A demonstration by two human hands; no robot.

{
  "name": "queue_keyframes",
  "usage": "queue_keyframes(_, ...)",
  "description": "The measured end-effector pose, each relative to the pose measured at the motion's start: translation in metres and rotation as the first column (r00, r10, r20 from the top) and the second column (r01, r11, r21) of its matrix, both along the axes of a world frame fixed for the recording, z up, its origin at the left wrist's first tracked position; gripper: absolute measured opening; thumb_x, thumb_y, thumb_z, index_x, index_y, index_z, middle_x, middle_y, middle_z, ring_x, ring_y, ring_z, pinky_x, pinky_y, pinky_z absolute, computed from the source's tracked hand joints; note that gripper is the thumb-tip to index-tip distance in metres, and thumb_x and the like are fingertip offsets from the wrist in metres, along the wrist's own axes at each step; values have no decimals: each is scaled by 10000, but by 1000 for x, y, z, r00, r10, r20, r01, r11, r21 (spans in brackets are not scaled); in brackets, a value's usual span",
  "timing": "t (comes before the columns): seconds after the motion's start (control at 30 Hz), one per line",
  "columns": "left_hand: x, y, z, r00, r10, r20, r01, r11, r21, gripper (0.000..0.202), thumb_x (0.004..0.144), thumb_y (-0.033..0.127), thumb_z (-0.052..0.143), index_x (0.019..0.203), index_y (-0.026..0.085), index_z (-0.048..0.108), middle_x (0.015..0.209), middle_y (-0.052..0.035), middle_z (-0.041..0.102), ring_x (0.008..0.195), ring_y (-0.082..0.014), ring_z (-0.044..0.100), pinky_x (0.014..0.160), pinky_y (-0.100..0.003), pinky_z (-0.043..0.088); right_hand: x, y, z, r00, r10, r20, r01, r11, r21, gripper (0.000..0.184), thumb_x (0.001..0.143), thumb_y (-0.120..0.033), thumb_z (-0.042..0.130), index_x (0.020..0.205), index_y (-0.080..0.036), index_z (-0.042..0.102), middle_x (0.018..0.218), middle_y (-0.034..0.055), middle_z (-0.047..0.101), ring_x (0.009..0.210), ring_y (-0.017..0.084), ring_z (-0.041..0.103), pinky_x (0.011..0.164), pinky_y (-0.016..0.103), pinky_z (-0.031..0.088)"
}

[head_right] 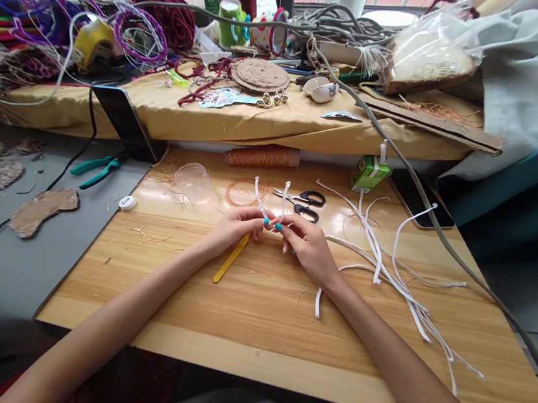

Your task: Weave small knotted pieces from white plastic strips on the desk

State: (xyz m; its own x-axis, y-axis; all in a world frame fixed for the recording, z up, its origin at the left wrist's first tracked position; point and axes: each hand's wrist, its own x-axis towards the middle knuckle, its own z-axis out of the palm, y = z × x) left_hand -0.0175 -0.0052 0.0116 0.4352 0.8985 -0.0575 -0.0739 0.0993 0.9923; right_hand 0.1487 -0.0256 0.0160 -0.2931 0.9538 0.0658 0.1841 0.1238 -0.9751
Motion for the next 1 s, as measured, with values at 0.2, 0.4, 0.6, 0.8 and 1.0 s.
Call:
queue_keyframes(0.2, 0, -2, 3, 999, -30, -31, 30, 1000, -9, 268, 676, 284, 532, 883, 135, 615, 653, 2, 545, 528, -64, 442, 523, -190, 378, -2, -1, 3, 999, -23, -25, 23, 1000, -19, 334, 739, -338, 519, 1051, -227, 482, 750, -11, 518, 441, 48, 443, 403, 197, 378)
queue_keyframes(0.4, 0, -2, 2, 998, -68, -16, 68, 998, 1, 253, 685, 285, 532, 871, 135, 614, 654, 2, 532, 534, -65, 429, 510, -182, 370, -2, 2, 0, 998, 5, -60, -11, 994, -106, 356, 720, -356, 538, 1030, -200, 460, 721, -13, 531, 432, 55, 463, 394, 196, 382)
queue_keyframes(0.6, 0, -2, 3, 997, -72, 5, 72, 997, -4, 243, 683, 308, 541, 828, 122, 603, 658, -4, 516, 543, -66, 425, 518, -186, 370, 1, 5, -3, 997, 75, 10, -73, 986, -149, 285, 742, -386, 497, 912, -162, 546, 663, 2, 585, 423, 66, 467, 405, 201, 373)
queue_keyframes(0.8, -3, -1, 5, 995, -101, 11, 102, 995, -21, 278, 669, 329, 560, 857, 129, 606, 725, -20, 541, 559, -63, 444, 528, -183, 385, 2, 5, -1, 991, 116, 69, -104, 982, -155, 286, 748, -414, 479, 713, -144, 565, 611, 11, 584, 413, 65, 469, 401, 196, 346)
queue_keyframes(1.0, -5, 2, 2, 987, -157, 25, 158, 987, -25, 283, 666, 336, 570, 857, 130, 604, 758, -26, 551, 582, -72, 470, 549, -199, 411, 2, 4, 0, 986, 138, 94, -124, 982, -145, 291, 746, -424, 476, 705, -149, 564, 585, -3, 551, 425, 66, 453, 406, 191, 345)
